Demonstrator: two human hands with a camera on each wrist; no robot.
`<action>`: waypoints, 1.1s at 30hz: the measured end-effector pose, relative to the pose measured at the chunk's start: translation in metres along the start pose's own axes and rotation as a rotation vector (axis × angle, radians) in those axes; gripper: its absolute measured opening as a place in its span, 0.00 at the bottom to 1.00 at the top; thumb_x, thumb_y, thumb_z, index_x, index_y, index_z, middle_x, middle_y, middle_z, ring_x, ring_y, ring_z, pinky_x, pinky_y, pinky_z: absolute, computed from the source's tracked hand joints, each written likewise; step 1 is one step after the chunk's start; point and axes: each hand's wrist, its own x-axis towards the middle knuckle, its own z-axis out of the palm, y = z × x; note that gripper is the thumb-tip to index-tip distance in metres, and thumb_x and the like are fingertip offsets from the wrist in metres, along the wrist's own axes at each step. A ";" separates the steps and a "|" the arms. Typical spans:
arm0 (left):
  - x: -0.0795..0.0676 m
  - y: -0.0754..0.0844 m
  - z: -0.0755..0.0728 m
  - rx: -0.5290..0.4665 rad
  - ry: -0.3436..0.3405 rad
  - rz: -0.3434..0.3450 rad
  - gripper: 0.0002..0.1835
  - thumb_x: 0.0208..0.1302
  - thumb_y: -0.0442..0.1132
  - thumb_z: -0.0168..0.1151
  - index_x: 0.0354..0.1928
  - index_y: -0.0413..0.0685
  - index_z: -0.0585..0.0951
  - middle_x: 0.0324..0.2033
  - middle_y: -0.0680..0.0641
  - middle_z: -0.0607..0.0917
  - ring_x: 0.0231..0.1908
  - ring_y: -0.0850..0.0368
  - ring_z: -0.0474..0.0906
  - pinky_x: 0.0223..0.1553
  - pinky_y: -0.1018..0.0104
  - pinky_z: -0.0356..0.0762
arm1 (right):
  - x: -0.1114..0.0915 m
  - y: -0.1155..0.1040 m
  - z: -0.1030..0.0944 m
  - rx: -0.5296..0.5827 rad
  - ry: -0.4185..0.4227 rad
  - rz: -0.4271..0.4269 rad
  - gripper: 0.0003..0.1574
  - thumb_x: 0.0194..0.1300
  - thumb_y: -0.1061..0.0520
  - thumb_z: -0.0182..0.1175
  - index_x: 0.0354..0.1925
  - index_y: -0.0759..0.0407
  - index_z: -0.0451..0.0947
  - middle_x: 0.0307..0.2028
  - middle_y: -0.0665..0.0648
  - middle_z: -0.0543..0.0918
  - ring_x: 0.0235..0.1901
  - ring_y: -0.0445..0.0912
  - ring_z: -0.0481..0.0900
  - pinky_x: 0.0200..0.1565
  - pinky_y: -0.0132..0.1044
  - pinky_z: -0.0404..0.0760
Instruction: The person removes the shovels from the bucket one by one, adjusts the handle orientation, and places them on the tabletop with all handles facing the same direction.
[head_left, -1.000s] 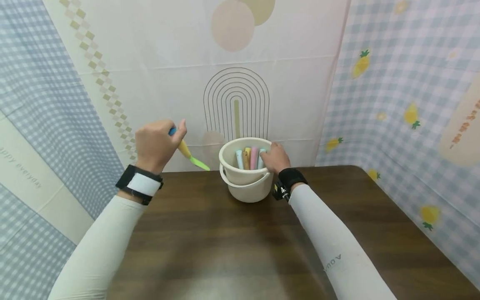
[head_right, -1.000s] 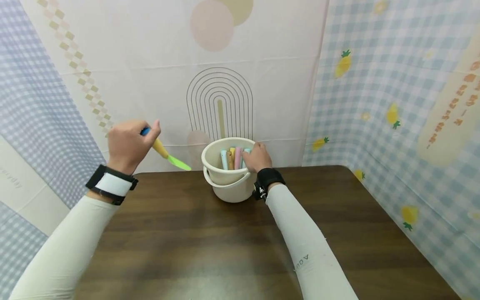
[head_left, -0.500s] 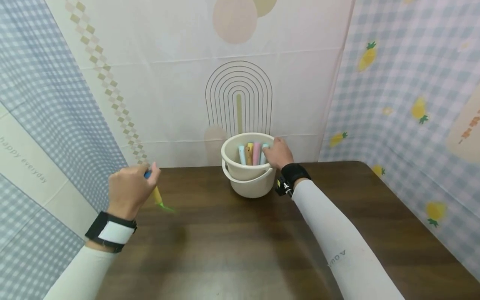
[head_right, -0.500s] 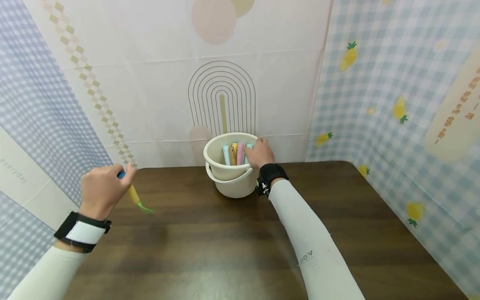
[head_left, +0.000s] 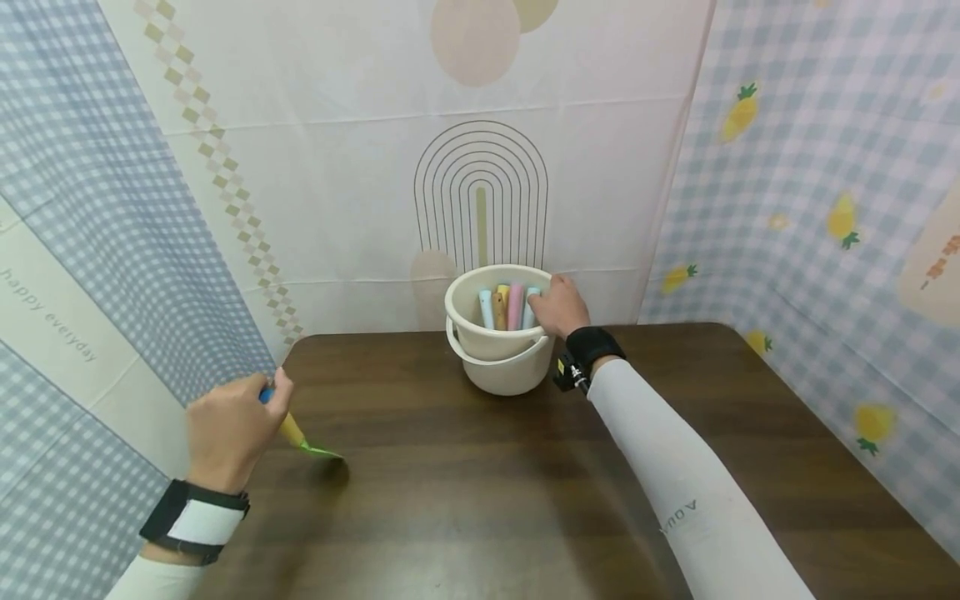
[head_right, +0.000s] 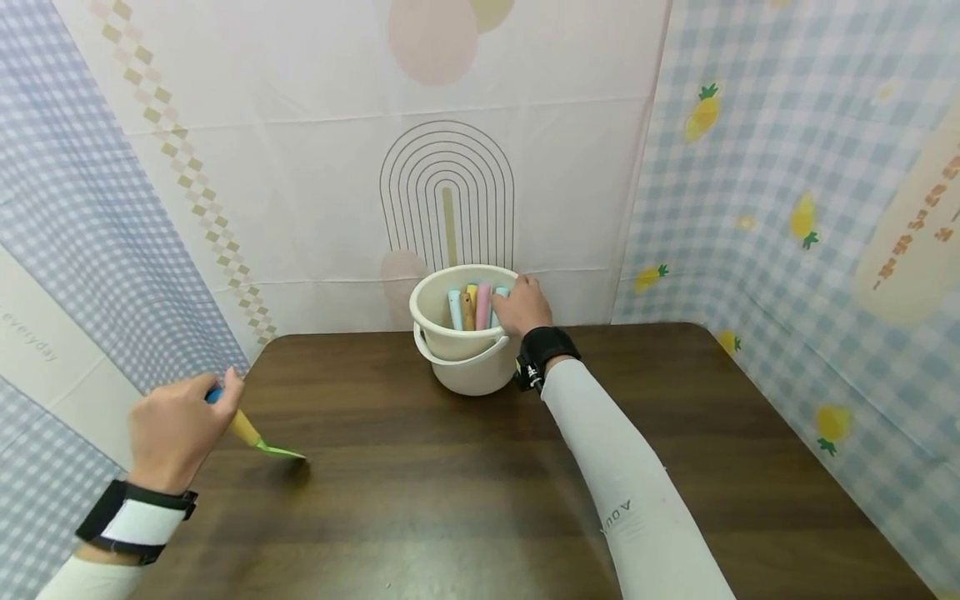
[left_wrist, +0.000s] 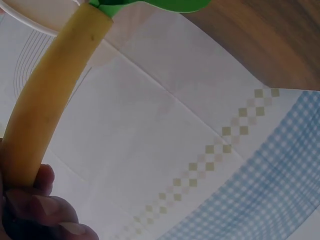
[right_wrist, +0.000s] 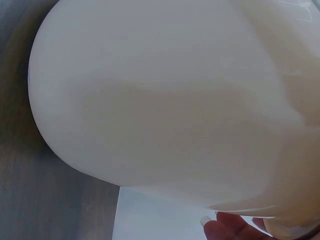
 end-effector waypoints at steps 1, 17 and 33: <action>-0.003 -0.001 -0.002 0.004 0.001 -0.001 0.28 0.65 0.45 0.52 0.08 0.52 0.56 0.06 0.52 0.57 0.11 0.60 0.47 0.11 0.68 0.40 | 0.000 0.000 0.000 0.000 0.000 -0.003 0.47 0.74 0.46 0.51 0.77 0.74 0.53 0.78 0.72 0.59 0.75 0.65 0.62 0.76 0.59 0.62; -0.054 0.014 -0.049 0.101 -0.114 -0.046 0.34 0.68 0.58 0.44 0.15 0.35 0.73 0.03 0.54 0.55 0.06 0.63 0.45 0.07 0.70 0.40 | -0.003 -0.002 -0.002 0.006 -0.015 -0.012 0.49 0.76 0.45 0.50 0.79 0.73 0.49 0.79 0.72 0.57 0.77 0.65 0.59 0.77 0.58 0.60; -0.085 0.034 -0.053 0.089 -0.566 -0.239 0.27 0.61 0.51 0.71 0.16 0.43 0.71 0.07 0.50 0.64 0.08 0.54 0.59 0.06 0.59 0.57 | -0.003 0.002 -0.002 -0.010 -0.018 0.003 0.49 0.76 0.45 0.49 0.80 0.73 0.47 0.79 0.72 0.55 0.77 0.65 0.59 0.77 0.59 0.60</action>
